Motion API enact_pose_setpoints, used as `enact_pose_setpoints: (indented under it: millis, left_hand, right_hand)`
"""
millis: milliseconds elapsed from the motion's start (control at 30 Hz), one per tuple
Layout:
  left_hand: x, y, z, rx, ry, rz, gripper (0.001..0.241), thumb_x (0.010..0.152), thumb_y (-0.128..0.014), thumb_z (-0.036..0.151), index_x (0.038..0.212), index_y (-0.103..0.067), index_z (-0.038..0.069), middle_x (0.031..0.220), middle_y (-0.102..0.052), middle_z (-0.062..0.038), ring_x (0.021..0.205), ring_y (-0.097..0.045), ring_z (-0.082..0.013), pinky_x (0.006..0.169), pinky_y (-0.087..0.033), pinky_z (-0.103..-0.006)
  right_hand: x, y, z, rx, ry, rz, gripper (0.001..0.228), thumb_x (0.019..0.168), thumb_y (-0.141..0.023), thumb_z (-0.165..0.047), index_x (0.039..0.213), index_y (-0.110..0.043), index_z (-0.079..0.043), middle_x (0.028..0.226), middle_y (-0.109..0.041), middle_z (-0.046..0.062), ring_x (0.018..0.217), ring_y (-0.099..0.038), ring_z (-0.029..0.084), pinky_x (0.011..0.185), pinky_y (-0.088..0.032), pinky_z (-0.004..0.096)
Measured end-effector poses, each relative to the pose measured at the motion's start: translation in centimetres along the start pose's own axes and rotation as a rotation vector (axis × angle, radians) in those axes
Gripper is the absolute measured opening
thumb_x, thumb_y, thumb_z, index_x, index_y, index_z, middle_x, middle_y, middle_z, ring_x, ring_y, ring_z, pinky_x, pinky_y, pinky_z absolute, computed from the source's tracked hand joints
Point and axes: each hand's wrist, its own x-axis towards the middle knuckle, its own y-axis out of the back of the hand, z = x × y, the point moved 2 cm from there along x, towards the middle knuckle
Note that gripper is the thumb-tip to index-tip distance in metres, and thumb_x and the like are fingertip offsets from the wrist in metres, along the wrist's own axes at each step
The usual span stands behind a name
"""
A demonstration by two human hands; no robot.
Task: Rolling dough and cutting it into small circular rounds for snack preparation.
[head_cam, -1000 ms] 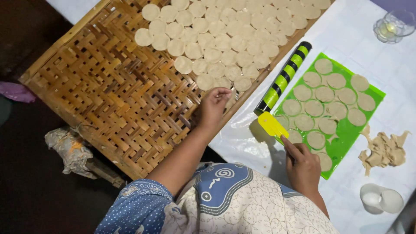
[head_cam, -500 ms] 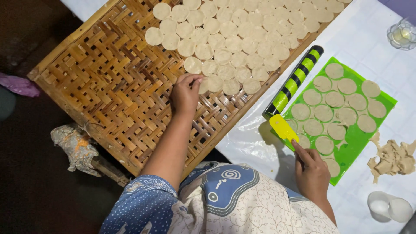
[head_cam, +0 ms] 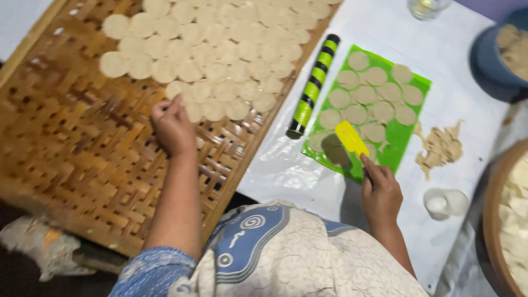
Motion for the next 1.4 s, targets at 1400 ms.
enact_pose_setpoints:
  millis: [1400]
  left_hand:
    - [-8.9,-1.9,16.0,-0.556,0.199,-0.601,0.031,0.106,-0.054,0.011,0.136,-0.058,0.002,0.131,-0.056,-0.02,0.115,-0.061,-0.0304,0.088,-0.058,-0.0423]
  right_hand:
    - [6.0,-2.7,11.5,0.336,-0.274,0.369,0.044,0.097,-0.066,-0.002,0.134,-0.073,-0.024,0.103,-0.067,0.009,0.109,-0.068,0.032,0.098,-0.051,0.042]
